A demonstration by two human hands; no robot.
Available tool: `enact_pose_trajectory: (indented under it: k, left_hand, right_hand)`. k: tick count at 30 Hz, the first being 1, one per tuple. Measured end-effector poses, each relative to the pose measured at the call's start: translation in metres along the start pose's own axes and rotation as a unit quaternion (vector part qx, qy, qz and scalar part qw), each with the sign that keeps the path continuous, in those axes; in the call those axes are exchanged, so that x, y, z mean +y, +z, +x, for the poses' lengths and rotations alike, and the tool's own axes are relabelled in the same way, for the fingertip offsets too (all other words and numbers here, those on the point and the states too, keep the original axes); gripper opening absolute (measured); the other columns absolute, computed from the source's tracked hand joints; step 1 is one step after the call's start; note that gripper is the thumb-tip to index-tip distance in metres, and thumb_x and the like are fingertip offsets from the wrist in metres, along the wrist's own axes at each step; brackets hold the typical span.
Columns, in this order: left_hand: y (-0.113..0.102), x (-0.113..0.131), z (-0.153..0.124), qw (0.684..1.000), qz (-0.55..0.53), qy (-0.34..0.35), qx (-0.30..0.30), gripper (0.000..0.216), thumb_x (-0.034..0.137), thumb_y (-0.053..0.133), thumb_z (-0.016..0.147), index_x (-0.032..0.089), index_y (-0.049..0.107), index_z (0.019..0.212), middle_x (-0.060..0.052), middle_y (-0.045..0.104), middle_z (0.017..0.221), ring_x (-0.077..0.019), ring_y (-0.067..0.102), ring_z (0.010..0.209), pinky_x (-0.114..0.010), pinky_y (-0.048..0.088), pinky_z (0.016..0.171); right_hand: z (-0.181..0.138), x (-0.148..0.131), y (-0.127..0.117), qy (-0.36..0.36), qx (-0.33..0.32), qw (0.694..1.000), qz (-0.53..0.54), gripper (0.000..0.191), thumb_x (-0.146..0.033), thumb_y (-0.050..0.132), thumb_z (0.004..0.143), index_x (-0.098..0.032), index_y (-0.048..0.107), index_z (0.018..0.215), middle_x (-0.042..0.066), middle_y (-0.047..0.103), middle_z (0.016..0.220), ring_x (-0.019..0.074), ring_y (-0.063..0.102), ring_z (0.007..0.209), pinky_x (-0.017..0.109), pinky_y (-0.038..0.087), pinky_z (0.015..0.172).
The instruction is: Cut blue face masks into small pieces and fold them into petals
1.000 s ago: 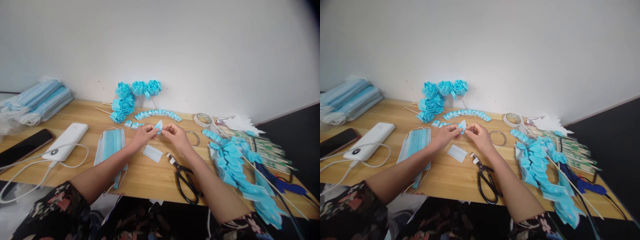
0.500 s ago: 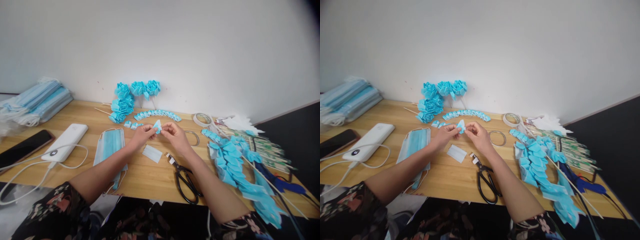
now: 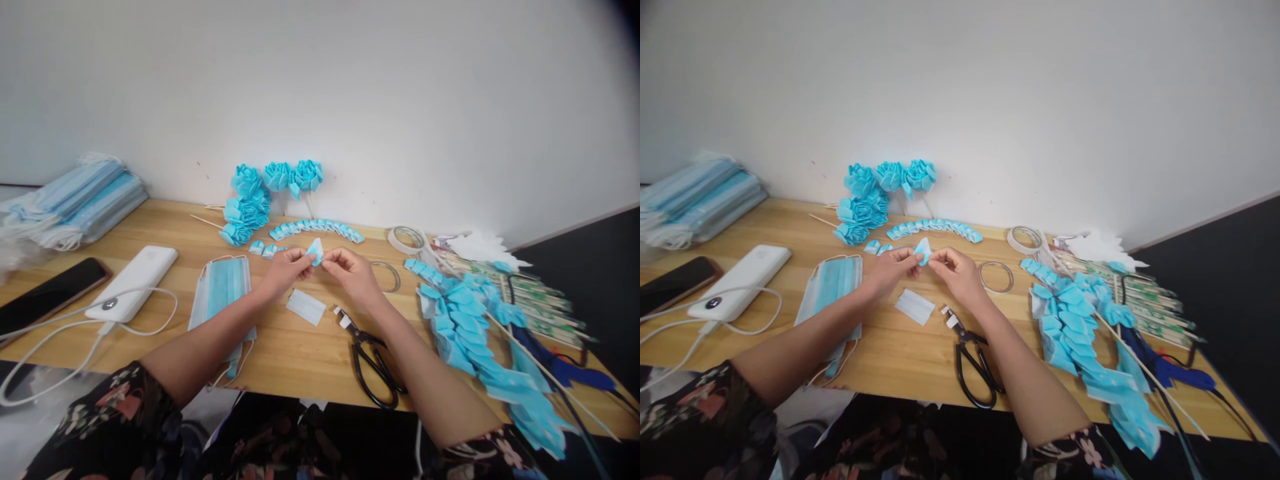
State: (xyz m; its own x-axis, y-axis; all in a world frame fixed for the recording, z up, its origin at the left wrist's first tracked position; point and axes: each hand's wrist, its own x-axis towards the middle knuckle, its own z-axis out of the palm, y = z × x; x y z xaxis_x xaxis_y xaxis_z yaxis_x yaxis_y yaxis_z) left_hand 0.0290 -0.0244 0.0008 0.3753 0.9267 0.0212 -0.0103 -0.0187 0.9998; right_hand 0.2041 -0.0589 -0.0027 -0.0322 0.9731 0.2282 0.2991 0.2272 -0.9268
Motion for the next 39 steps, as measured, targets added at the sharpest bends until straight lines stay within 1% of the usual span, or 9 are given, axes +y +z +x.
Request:
enact_pose_trajectory:
  k: [3,9,14,16,19,21,31,35,39]
  left_hand:
    - [0.001,0.003,-0.001,1.0,0.007,0.003,0.005,0.036,0.048,0.065,0.075,0.016,0.059,0.061,0.0,0.058,0.058,-0.0104,0.051,0.056,-0.025,0.041,0.06]
    - [0.002,0.004,-0.001,1.0,0.026,0.006,0.005,0.035,0.048,0.065,0.074,0.016,0.059,0.061,0.0,0.059,0.058,-0.0108,0.05,0.056,-0.025,0.041,0.06]
    - [0.002,0.002,-0.001,0.999,0.04,0.018,0.0,0.035,0.047,0.064,0.075,0.016,0.059,0.061,0.0,0.059,0.058,-0.0109,0.05,0.057,-0.025,0.04,0.06]
    - [0.002,0.001,0.0,0.999,0.043,0.023,-0.002,0.035,0.047,0.063,0.076,0.016,0.058,0.061,0.0,0.059,0.058,-0.0107,0.05,0.057,-0.025,0.04,0.06]
    - [0.002,-0.002,0.0,0.998,0.048,0.028,-0.007,0.035,0.047,0.063,0.077,0.016,0.059,0.062,0.0,0.059,0.059,-0.0106,0.05,0.058,-0.025,0.04,0.061]
    - [0.001,-0.003,0.0,0.998,0.055,0.03,-0.008,0.034,0.046,0.063,0.078,0.016,0.059,0.063,0.0,0.059,0.06,-0.0107,0.051,0.058,-0.024,0.04,0.061]
    - [0.001,-0.002,0.001,0.995,0.093,0.032,-0.002,0.034,0.046,0.063,0.074,0.015,0.059,0.06,0.0,0.056,0.058,-0.0113,0.049,0.058,-0.025,0.038,0.06]
    - [0.001,-0.001,0.002,0.998,0.067,0.012,-0.013,0.033,0.046,0.063,0.072,0.015,0.059,0.06,0.0,0.057,0.058,-0.011,0.05,0.056,-0.024,0.039,0.059]
    - [0.001,0.0,0.002,0.998,0.053,-0.003,-0.016,0.033,0.046,0.063,0.071,0.015,0.059,0.06,-0.001,0.059,0.059,-0.0111,0.051,0.057,-0.025,0.04,0.06]
  right_hand:
    - [-0.001,-0.002,0.001,0.013,0.008,1.0,0.017,0.017,-0.038,0.065,0.082,-0.021,0.064,0.081,0.0,0.067,0.081,0.0138,0.056,0.071,0.027,0.042,0.066]
    - [0.001,0.002,0.001,0.023,0.016,1.0,0.007,0.019,-0.039,0.066,0.081,-0.02,0.063,0.078,-0.001,0.065,0.075,0.0132,0.054,0.067,0.026,0.04,0.062]
    - [0.002,0.006,0.001,0.025,0.011,0.999,0.043,0.019,-0.038,0.067,0.081,-0.019,0.062,0.079,0.0,0.064,0.076,0.0133,0.055,0.069,0.026,0.042,0.065]
    - [0.003,0.007,0.002,0.031,0.003,0.997,0.072,0.019,-0.036,0.067,0.081,-0.02,0.063,0.089,-0.001,0.063,0.077,0.0128,0.056,0.07,0.026,0.042,0.066]
    - [0.004,0.008,0.001,0.034,-0.01,0.995,0.096,0.034,-0.035,0.067,0.081,-0.022,0.062,0.113,-0.003,0.06,0.077,0.0119,0.055,0.07,0.026,0.042,0.067]
    - [0.004,0.008,0.001,0.032,-0.014,0.996,0.087,0.04,-0.035,0.066,0.082,-0.022,0.061,0.119,-0.004,0.059,0.076,0.0114,0.054,0.069,0.025,0.041,0.067]
    - [0.002,0.005,0.002,0.013,-0.015,1.0,0.02,0.042,-0.03,0.062,0.081,-0.021,0.062,0.122,-0.003,0.059,0.075,0.0124,0.055,0.069,0.026,0.043,0.066]
    - [0.002,0.001,-0.003,0.023,-0.011,0.999,0.023,0.038,-0.034,0.058,0.086,-0.021,0.065,0.121,0.0,0.064,0.081,0.014,0.06,0.075,0.028,0.047,0.074]
    - [0.003,-0.003,-0.007,0.029,-0.021,0.998,0.049,0.033,-0.04,0.056,0.089,-0.02,0.069,0.111,0.003,0.07,0.09,0.0164,0.063,0.085,0.031,0.049,0.082]
